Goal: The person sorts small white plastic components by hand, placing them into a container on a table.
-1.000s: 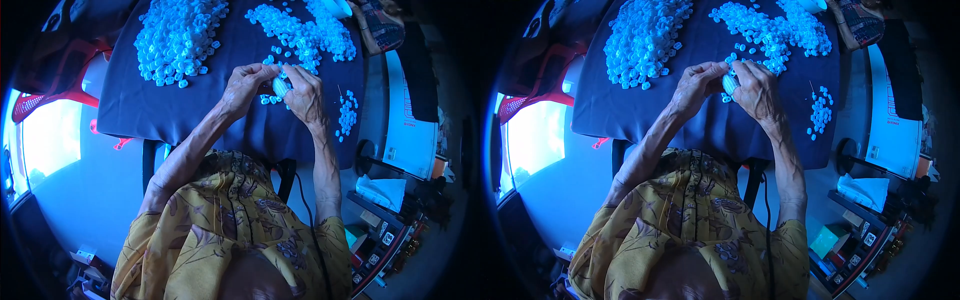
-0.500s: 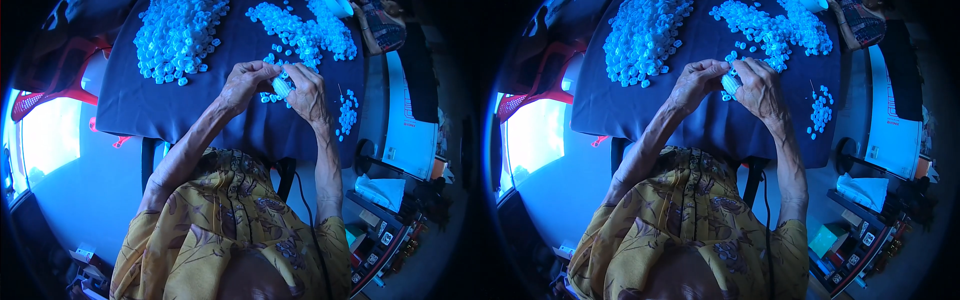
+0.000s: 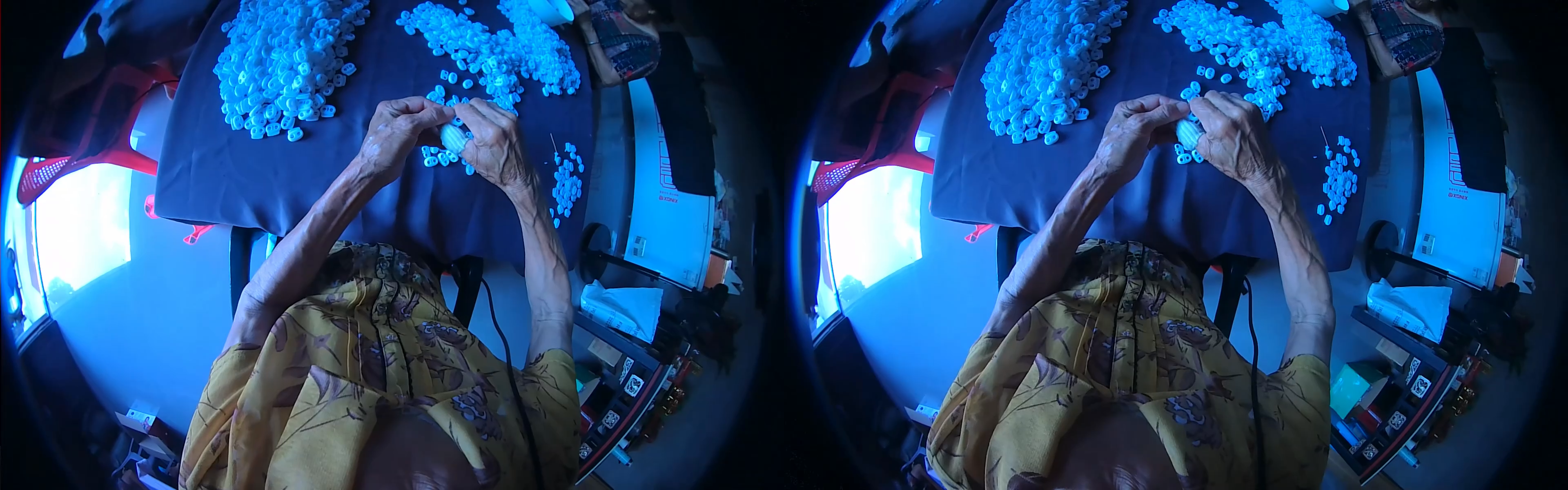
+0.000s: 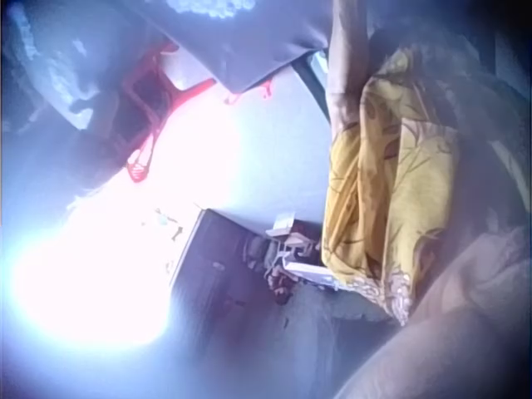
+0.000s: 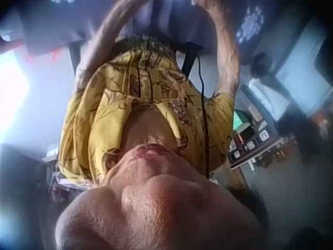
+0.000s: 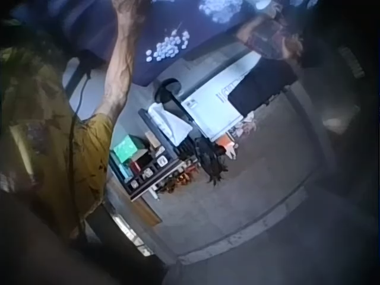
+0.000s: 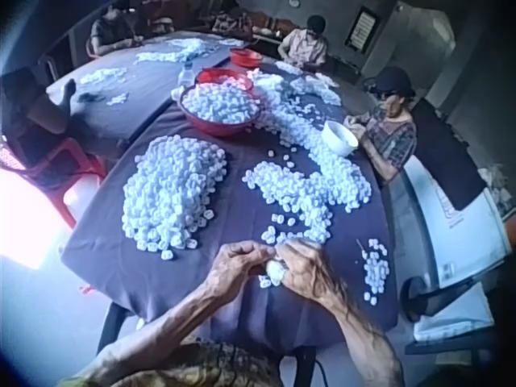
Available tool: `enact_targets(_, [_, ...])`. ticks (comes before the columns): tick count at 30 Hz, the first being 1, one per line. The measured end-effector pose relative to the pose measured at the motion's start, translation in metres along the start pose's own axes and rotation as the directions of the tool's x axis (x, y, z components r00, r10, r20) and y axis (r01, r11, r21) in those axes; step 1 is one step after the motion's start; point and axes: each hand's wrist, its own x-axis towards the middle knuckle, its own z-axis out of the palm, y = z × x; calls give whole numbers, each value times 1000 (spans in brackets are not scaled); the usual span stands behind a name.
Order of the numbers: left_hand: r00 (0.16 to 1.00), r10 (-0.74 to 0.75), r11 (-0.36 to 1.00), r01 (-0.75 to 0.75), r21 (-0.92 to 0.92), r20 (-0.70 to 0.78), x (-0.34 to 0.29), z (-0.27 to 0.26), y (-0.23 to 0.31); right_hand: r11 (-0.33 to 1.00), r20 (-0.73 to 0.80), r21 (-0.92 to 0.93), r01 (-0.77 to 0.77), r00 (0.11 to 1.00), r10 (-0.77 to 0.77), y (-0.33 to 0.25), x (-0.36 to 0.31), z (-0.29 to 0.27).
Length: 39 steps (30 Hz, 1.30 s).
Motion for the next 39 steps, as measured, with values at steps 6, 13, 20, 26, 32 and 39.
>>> enact_targets(6, [1000,-15,1000,15,-6,16,4,-2,0,998,-10,29,48,999,-48,8,0,3])
enact_targets(13, [999,-37,998,36,-53,-27,3,-9,1,990,-65,136,21,998,-12,2,5,5])
enact_targets(20, [871,388,888,-267,373,-300,3,-68,47,913,60,243,-327,945,322,10,-17,6])
enact_targets(26, [712,612,537,-55,842,-344,-1,-142,89,795,84,306,-524,847,525,37,-40,26])
enact_targets(32, [654,750,68,80,994,-104,1,-132,87,789,80,226,-571,818,569,50,-47,35])
enact_targets(39, [693,565,-112,-473,874,448,42,-54,11,802,61,191,-566,822,566,45,-42,37])
